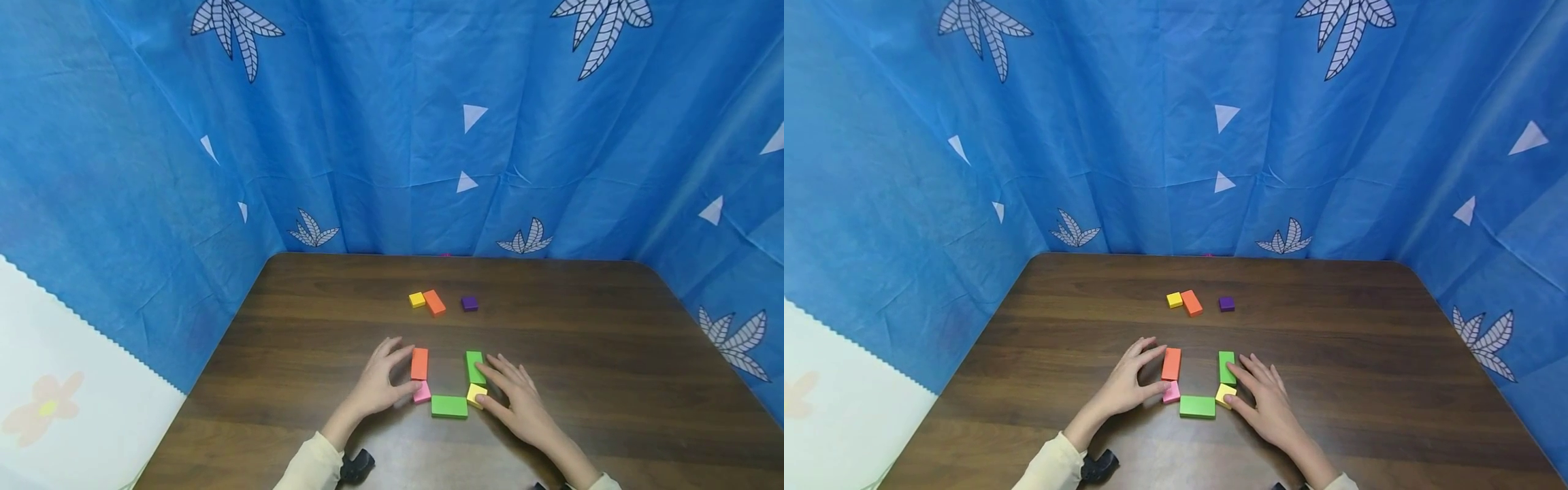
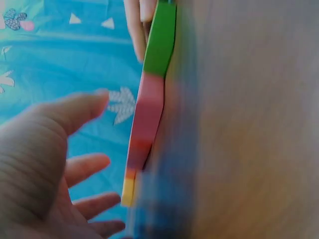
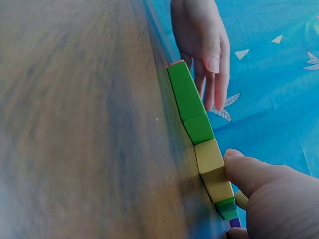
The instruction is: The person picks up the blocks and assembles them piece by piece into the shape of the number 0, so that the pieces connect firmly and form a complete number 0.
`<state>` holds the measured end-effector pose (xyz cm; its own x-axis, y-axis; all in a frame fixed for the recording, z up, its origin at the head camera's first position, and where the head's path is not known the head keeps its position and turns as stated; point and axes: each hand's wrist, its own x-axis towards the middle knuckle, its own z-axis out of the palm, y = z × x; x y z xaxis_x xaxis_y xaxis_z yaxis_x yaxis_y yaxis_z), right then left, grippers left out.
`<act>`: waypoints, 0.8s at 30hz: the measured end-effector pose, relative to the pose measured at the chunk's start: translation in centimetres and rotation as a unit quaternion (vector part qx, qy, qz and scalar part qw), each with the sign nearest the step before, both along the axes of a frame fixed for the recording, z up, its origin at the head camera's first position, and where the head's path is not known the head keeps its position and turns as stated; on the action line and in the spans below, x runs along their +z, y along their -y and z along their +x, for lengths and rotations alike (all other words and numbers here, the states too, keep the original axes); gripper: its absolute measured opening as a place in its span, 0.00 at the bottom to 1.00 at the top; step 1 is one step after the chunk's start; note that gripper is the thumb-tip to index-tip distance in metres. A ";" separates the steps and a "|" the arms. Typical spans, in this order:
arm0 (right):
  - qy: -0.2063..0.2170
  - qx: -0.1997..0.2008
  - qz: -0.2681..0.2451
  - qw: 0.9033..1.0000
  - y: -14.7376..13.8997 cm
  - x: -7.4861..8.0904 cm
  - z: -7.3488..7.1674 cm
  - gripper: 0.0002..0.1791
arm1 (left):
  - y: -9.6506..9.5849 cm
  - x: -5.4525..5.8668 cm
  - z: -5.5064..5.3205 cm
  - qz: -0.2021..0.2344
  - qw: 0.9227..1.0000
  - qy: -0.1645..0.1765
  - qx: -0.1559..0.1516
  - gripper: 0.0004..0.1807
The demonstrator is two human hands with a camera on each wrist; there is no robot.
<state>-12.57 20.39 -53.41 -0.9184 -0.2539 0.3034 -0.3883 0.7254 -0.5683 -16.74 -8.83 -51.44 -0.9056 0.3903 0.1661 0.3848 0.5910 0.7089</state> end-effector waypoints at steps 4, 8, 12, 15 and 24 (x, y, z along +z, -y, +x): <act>0.001 0.001 -0.001 1.000 0.1 0.1 0.0 0.30 | -0.4 -0.7 1.1 -0.014 1.000 -0.022 0.008 0.34; 0.003 0.001 -0.002 1.000 0.1 0.2 0.0 0.30 | -0.7 -1.4 1.5 -0.006 0.999 -0.047 0.010 0.33; 0.005 0.000 -0.002 1.000 0.1 0.2 0.0 0.31 | -0.9 -1.8 1.6 -0.007 0.998 -0.058 0.018 0.32; 0.006 0.000 0.000 1.000 0.1 0.2 0.0 0.31 | -1.0 -1.9 1.6 -0.013 0.998 -0.059 0.023 0.32; 0.004 -0.001 0.001 1.000 0.1 0.1 0.0 0.30 | -1.0 -2.1 1.6 -0.034 0.997 -0.060 0.026 0.31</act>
